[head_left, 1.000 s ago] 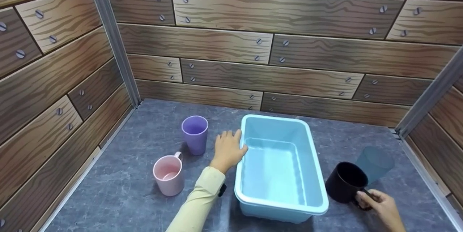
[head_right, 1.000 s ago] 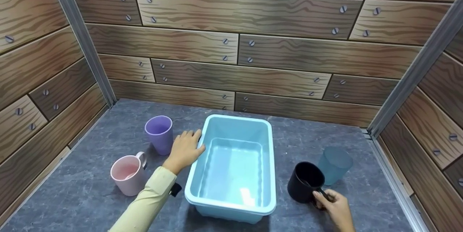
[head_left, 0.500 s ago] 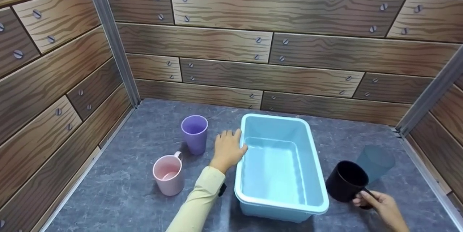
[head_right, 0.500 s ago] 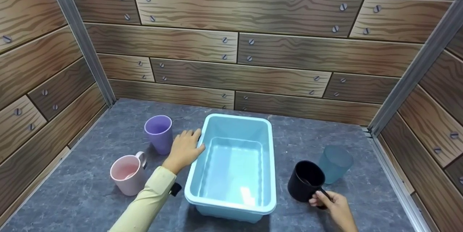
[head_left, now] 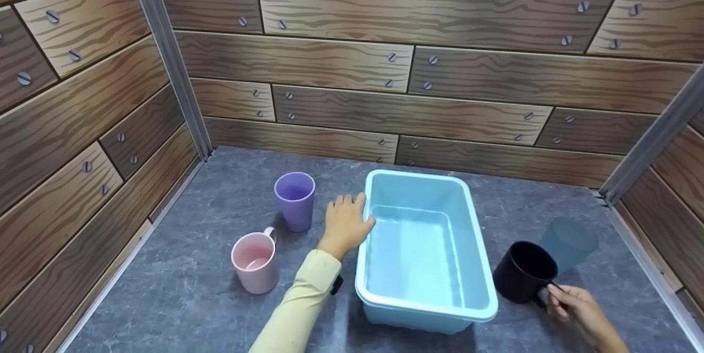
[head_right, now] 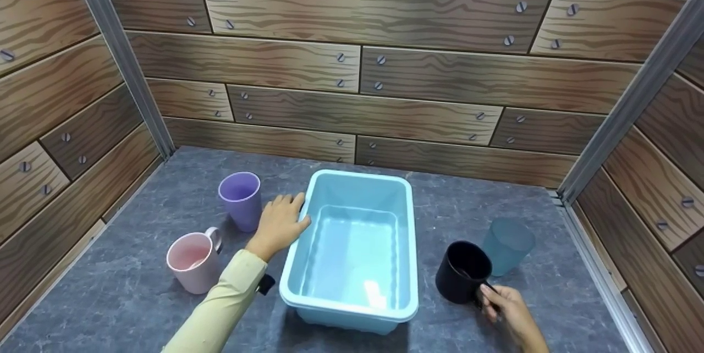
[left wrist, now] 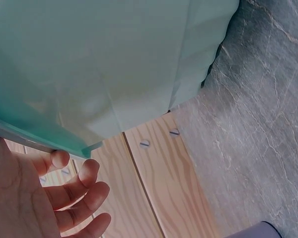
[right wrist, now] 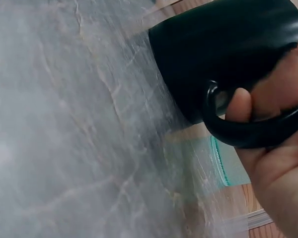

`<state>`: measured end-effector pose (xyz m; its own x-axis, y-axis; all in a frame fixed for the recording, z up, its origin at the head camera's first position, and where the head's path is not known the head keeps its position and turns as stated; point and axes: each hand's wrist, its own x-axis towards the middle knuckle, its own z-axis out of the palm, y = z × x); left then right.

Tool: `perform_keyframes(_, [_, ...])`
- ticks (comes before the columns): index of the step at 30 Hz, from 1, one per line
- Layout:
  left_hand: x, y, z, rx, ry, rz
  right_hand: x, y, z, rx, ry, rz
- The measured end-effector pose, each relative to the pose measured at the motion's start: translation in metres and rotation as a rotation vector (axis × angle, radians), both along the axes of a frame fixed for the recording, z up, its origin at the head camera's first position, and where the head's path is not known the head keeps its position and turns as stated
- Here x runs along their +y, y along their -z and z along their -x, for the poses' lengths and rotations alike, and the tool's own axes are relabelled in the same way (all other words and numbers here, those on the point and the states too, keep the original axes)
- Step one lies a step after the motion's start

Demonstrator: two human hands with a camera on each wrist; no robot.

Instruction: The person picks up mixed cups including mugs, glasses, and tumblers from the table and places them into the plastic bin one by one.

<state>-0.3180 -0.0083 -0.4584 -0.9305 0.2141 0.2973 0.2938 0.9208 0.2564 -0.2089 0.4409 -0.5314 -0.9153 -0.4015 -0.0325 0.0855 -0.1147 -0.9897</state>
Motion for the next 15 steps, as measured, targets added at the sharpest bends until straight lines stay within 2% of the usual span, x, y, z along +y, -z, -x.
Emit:
perform_keyframes(3, [-0.0002, -0.0007, 0.0001, -0.004, 0.003, -0.002, -0.0016, 0.001, 0.0007, 0.023, -0.023, 0.012])
perform_keyframes(9, [-0.0005, -0.0016, 0.0007, -0.001, -0.002, 0.017, -0.0039, 0.0017, 0.0014, 0.035, 0.021, -0.012])
perform_keyframes(15, [0.0018, -0.01, 0.002, 0.02, -0.024, 0.176, -0.0036, 0.0028, 0.0017, 0.065, -0.015, 0.015])
